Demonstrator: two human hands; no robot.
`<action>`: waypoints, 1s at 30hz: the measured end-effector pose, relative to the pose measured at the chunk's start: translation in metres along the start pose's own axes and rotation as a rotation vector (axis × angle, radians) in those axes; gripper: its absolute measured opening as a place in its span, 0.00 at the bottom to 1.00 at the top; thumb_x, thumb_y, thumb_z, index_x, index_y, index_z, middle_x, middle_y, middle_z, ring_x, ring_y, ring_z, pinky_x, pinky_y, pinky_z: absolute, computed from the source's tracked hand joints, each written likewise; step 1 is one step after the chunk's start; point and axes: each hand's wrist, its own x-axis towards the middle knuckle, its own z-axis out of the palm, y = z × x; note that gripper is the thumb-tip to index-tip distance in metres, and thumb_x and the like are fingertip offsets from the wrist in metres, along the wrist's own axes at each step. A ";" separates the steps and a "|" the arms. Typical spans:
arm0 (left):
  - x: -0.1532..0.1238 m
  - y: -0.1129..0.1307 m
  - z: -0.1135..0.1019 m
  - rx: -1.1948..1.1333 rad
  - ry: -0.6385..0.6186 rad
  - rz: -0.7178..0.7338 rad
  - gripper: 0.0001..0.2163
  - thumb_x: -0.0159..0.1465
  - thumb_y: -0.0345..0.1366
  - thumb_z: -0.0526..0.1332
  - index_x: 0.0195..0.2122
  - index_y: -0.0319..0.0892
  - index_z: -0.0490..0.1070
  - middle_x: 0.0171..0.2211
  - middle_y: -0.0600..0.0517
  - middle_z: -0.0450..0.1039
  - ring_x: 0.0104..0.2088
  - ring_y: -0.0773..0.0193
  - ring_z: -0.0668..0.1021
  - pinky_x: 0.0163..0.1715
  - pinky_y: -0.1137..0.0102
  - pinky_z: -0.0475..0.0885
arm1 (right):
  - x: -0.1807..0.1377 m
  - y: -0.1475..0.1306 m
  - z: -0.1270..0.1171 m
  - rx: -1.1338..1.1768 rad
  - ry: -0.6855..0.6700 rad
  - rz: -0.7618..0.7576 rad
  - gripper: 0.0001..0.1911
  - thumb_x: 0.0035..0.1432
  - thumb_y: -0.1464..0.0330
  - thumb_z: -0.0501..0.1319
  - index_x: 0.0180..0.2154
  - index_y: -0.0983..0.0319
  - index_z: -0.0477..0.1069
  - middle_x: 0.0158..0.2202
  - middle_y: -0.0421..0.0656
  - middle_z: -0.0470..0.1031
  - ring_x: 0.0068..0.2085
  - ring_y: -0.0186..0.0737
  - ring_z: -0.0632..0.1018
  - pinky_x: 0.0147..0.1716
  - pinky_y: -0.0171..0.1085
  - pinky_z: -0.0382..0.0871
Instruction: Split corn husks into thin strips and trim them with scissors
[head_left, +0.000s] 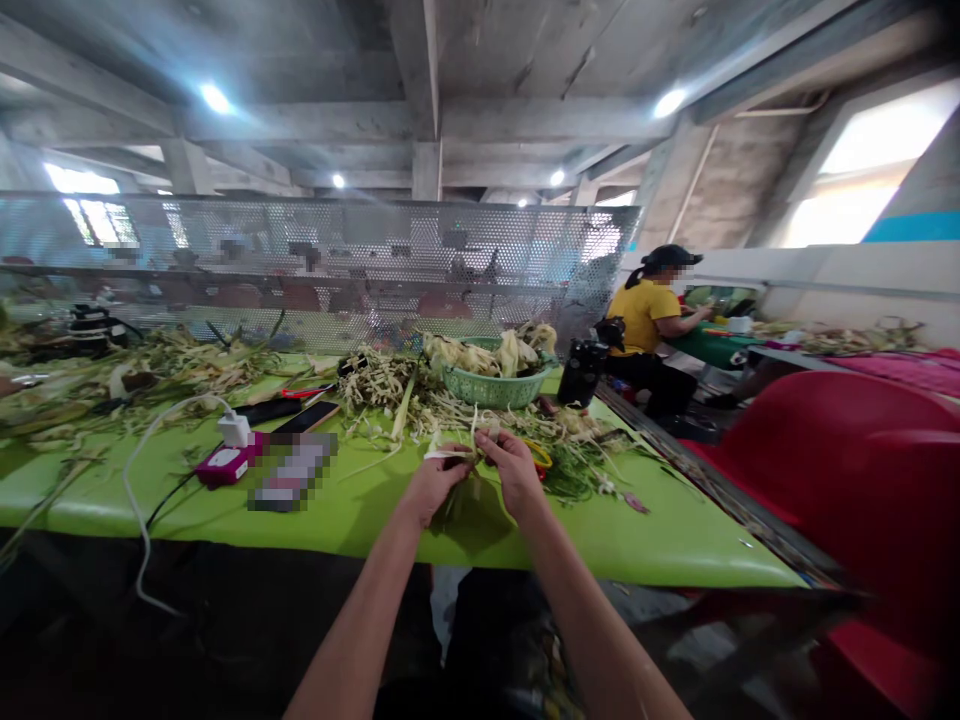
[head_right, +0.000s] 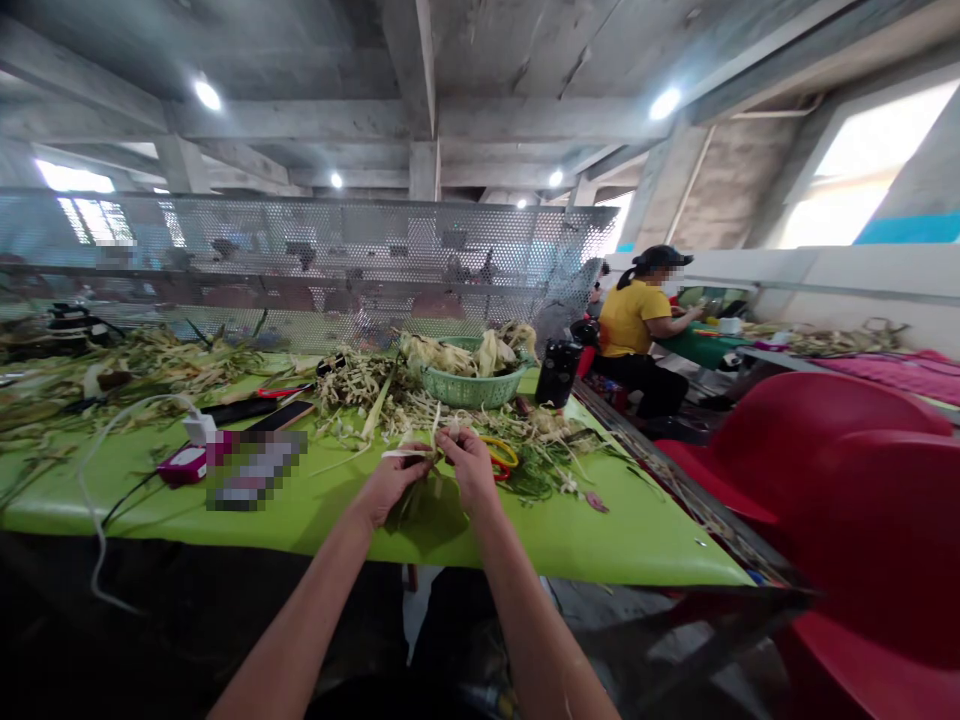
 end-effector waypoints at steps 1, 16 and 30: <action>0.000 0.000 0.000 -0.011 0.008 0.005 0.16 0.45 0.38 0.72 0.35 0.40 0.75 0.25 0.53 0.73 0.23 0.69 0.72 0.26 0.74 0.67 | 0.000 0.000 0.000 -0.002 -0.011 0.000 0.14 0.46 0.57 0.66 0.28 0.61 0.72 0.22 0.37 0.66 0.23 0.32 0.61 0.23 0.34 0.55; 0.001 -0.005 -0.001 0.087 -0.088 0.002 0.12 0.49 0.37 0.70 0.33 0.40 0.76 0.25 0.52 0.73 0.25 0.68 0.72 0.28 0.73 0.65 | 0.001 0.000 0.006 0.045 -0.014 -0.054 0.14 0.45 0.57 0.68 0.27 0.61 0.71 0.25 0.39 0.70 0.28 0.35 0.68 0.29 0.35 0.62; 0.000 0.004 -0.004 -0.231 0.211 0.033 0.18 0.45 0.43 0.72 0.35 0.40 0.72 0.25 0.56 0.72 0.23 0.70 0.72 0.25 0.74 0.68 | -0.002 0.008 0.006 -0.074 -0.210 0.036 0.15 0.45 0.58 0.68 0.28 0.62 0.70 0.24 0.37 0.70 0.25 0.33 0.69 0.26 0.34 0.64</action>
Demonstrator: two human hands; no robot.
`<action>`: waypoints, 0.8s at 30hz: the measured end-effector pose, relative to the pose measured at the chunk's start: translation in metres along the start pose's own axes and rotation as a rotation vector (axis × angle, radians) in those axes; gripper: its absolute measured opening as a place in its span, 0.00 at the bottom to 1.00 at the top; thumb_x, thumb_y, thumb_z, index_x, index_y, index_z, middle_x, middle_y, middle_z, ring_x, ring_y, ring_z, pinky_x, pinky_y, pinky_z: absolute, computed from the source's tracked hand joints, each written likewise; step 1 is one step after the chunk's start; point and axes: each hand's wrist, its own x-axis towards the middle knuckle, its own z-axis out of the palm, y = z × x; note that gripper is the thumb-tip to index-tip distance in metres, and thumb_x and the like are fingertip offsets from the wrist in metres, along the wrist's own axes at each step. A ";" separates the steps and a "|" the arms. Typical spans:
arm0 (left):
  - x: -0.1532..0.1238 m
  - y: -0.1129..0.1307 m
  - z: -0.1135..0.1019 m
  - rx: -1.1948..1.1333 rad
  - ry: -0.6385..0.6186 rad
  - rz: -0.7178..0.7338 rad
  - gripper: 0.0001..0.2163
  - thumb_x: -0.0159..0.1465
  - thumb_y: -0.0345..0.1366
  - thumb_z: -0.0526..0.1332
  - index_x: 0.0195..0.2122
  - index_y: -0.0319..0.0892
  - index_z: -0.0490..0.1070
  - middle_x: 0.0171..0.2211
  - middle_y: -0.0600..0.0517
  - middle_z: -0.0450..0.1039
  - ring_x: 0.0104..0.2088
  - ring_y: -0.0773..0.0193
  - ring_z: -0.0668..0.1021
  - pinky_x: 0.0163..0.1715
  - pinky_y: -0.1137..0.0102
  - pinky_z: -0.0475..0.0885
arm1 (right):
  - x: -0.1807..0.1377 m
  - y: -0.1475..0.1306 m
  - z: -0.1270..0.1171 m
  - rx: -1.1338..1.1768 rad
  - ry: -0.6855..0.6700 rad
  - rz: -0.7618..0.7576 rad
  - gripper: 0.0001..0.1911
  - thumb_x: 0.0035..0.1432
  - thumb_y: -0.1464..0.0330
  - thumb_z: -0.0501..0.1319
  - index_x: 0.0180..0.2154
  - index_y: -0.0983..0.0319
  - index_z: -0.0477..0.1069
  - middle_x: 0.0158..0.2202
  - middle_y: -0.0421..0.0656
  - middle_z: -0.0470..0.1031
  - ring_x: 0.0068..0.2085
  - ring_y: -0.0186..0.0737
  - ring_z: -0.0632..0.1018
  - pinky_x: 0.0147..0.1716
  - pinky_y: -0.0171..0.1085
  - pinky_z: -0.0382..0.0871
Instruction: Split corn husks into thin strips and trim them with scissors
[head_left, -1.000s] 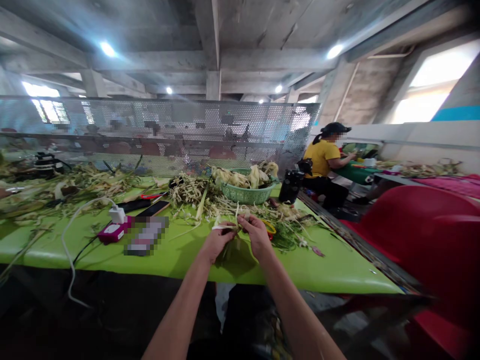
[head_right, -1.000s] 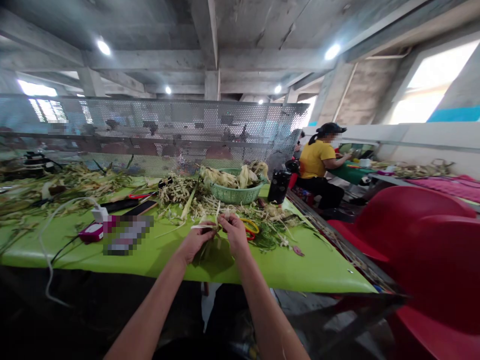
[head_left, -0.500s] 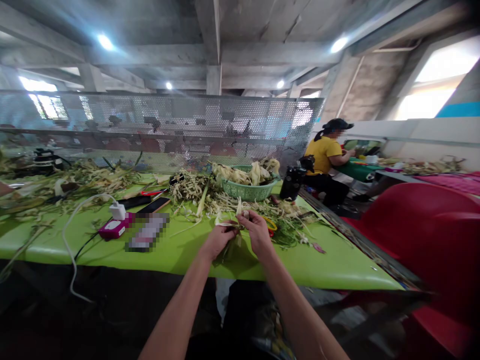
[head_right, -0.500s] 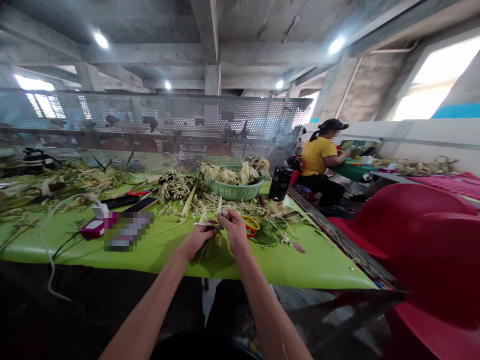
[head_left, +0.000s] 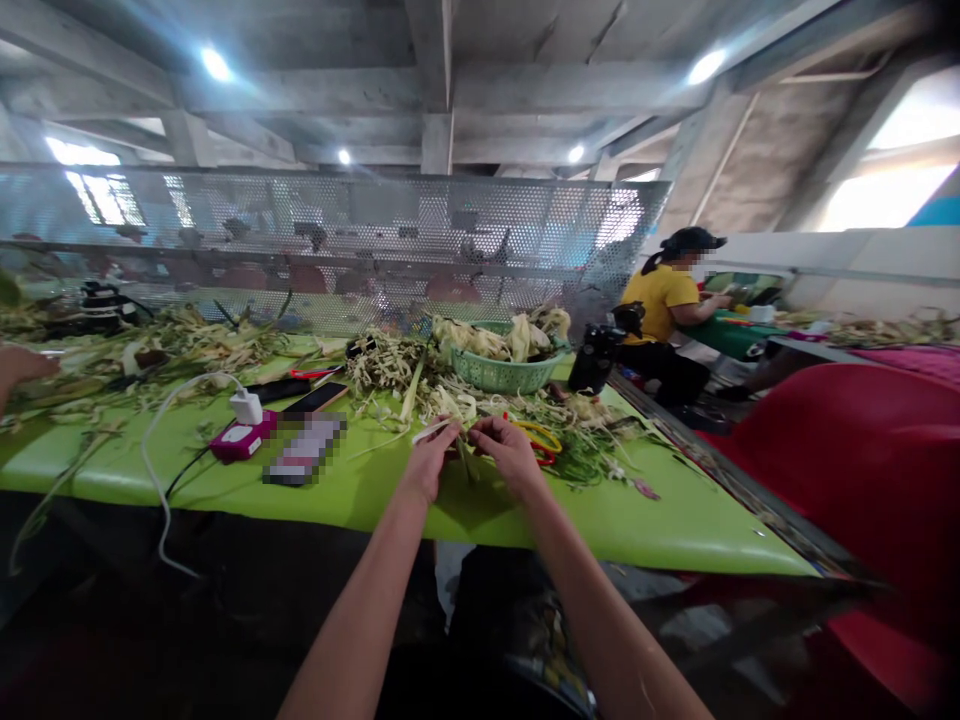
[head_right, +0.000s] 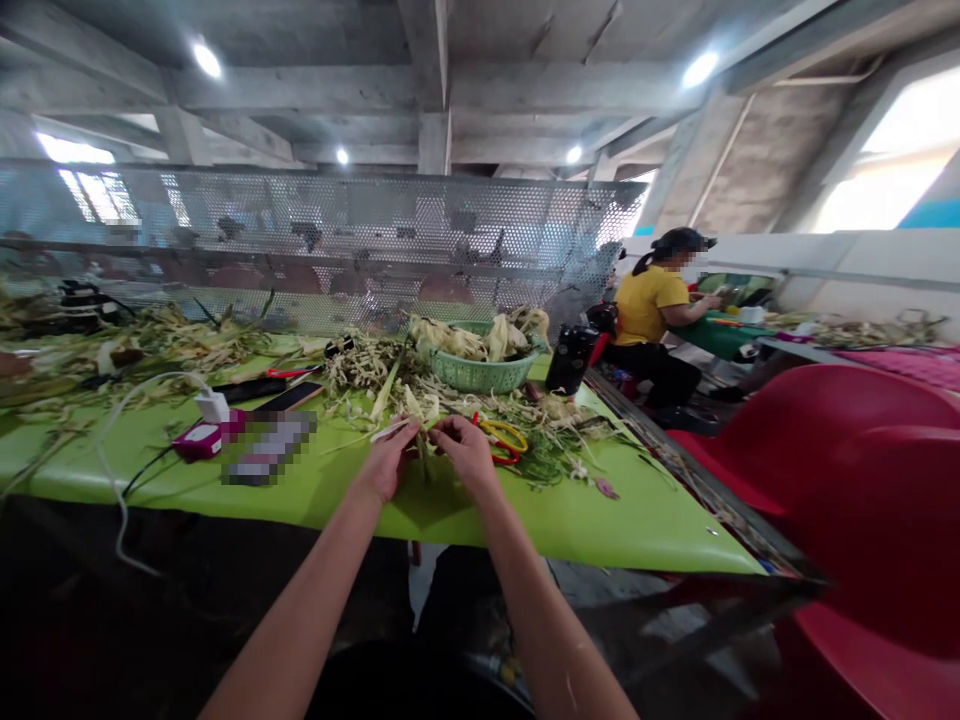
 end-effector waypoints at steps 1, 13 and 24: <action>0.001 -0.001 -0.001 0.016 0.008 0.018 0.17 0.46 0.43 0.72 0.33 0.40 0.72 0.24 0.57 0.71 0.22 0.71 0.72 0.25 0.74 0.67 | 0.000 0.000 0.000 -0.039 0.003 -0.031 0.14 0.46 0.59 0.67 0.28 0.62 0.70 0.24 0.38 0.70 0.26 0.34 0.69 0.27 0.34 0.63; 0.011 -0.002 -0.009 -0.083 0.044 0.100 0.15 0.47 0.41 0.71 0.27 0.38 0.68 0.18 0.58 0.65 0.19 0.75 0.67 0.21 0.77 0.62 | 0.005 0.002 0.008 -0.283 0.071 -0.117 0.15 0.48 0.56 0.65 0.25 0.62 0.71 0.21 0.37 0.68 0.24 0.34 0.65 0.25 0.34 0.58; 0.003 -0.007 -0.005 0.153 -0.141 -0.002 0.16 0.49 0.42 0.70 0.35 0.40 0.70 0.24 0.56 0.70 0.23 0.71 0.72 0.25 0.75 0.67 | 0.003 -0.004 -0.003 -0.125 0.162 -0.084 0.16 0.48 0.55 0.65 0.28 0.62 0.70 0.23 0.37 0.66 0.25 0.33 0.63 0.26 0.34 0.57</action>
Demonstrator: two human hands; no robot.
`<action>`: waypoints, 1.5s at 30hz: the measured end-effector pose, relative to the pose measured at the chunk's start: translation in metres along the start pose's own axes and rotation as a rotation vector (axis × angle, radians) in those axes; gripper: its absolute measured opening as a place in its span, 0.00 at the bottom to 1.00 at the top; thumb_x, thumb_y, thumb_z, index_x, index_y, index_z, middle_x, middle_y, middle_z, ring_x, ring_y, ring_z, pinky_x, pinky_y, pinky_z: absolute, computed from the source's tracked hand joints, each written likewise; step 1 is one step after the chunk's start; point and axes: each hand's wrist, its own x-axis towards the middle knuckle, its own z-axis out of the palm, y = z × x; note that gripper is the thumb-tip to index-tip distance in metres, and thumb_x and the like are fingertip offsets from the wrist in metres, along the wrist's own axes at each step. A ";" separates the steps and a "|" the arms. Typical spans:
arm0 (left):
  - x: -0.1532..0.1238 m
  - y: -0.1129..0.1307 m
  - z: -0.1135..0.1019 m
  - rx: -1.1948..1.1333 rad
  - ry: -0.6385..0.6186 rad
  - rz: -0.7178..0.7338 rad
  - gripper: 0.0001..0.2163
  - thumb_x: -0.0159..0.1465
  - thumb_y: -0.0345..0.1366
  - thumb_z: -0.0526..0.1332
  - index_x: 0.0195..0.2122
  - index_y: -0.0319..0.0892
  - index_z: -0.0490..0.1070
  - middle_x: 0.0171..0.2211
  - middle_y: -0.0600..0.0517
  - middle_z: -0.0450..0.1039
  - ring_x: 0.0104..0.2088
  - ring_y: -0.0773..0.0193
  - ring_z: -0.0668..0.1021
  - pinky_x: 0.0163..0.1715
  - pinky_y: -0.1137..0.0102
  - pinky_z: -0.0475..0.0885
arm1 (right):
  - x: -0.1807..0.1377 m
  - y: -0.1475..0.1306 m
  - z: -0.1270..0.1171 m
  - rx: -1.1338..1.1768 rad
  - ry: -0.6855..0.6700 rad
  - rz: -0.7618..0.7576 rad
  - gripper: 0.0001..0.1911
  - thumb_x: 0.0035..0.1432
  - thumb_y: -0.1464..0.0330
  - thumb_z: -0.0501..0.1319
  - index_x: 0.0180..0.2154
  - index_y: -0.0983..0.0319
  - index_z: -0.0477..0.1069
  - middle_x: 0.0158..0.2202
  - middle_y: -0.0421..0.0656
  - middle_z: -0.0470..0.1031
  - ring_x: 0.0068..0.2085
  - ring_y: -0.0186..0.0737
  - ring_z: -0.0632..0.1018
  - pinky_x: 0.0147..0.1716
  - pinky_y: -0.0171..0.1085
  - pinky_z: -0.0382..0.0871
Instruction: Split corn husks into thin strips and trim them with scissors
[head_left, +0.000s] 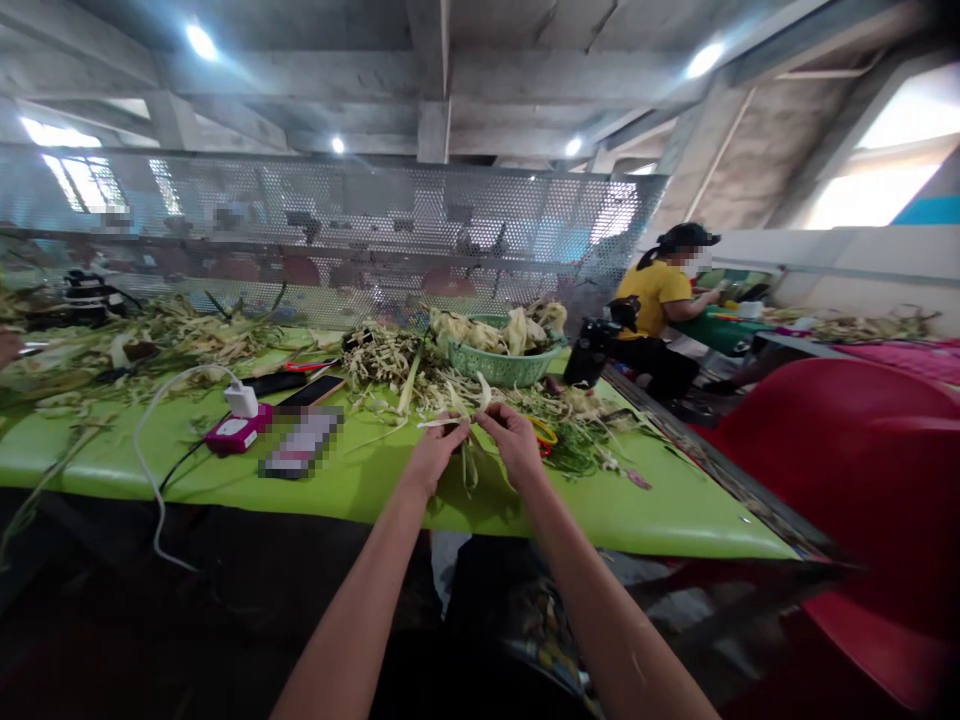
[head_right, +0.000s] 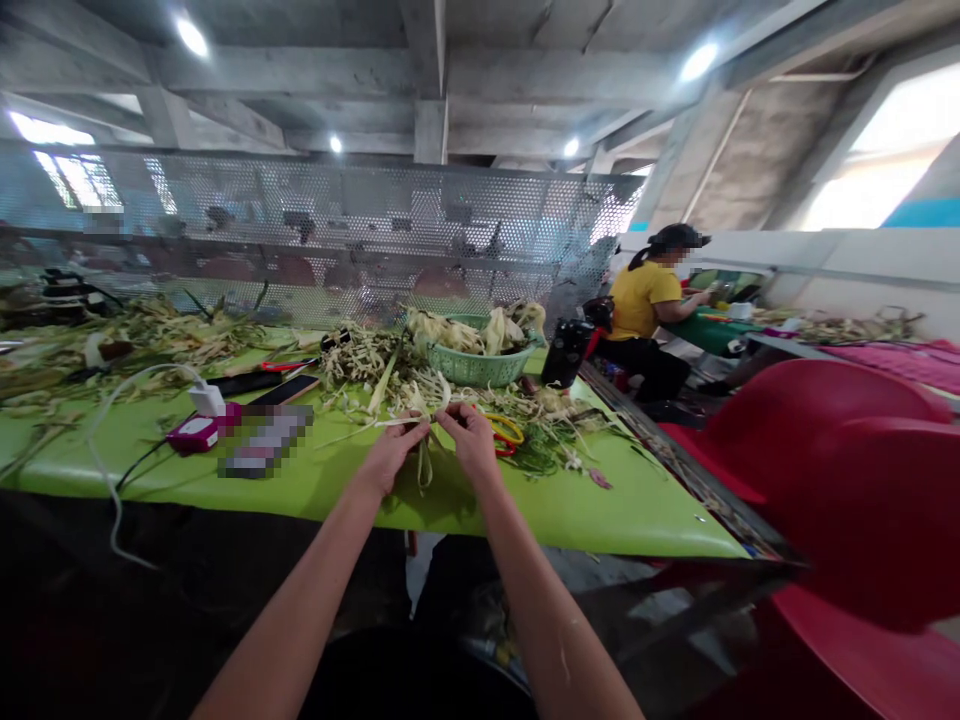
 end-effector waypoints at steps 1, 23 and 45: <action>0.000 -0.001 0.000 0.019 -0.024 0.003 0.16 0.49 0.42 0.70 0.35 0.41 0.70 0.24 0.56 0.70 0.24 0.70 0.72 0.26 0.75 0.67 | 0.000 0.000 0.000 0.013 0.015 -0.010 0.16 0.48 0.55 0.65 0.27 0.61 0.69 0.23 0.37 0.66 0.26 0.33 0.64 0.26 0.34 0.58; -0.003 -0.001 0.004 0.346 -0.157 0.053 0.14 0.53 0.41 0.65 0.40 0.42 0.77 0.31 0.51 0.75 0.30 0.65 0.71 0.34 0.71 0.65 | -0.003 -0.004 0.000 0.236 0.034 0.070 0.12 0.42 0.62 0.69 0.26 0.62 0.70 0.23 0.37 0.66 0.25 0.33 0.64 0.28 0.34 0.57; -0.002 0.009 0.003 0.011 0.052 0.065 0.15 0.50 0.45 0.68 0.32 0.40 0.71 0.22 0.56 0.67 0.21 0.71 0.69 0.24 0.75 0.64 | -0.002 0.001 0.002 0.140 -0.057 0.055 0.18 0.44 0.56 0.69 0.33 0.61 0.71 0.27 0.40 0.72 0.26 0.35 0.65 0.26 0.34 0.58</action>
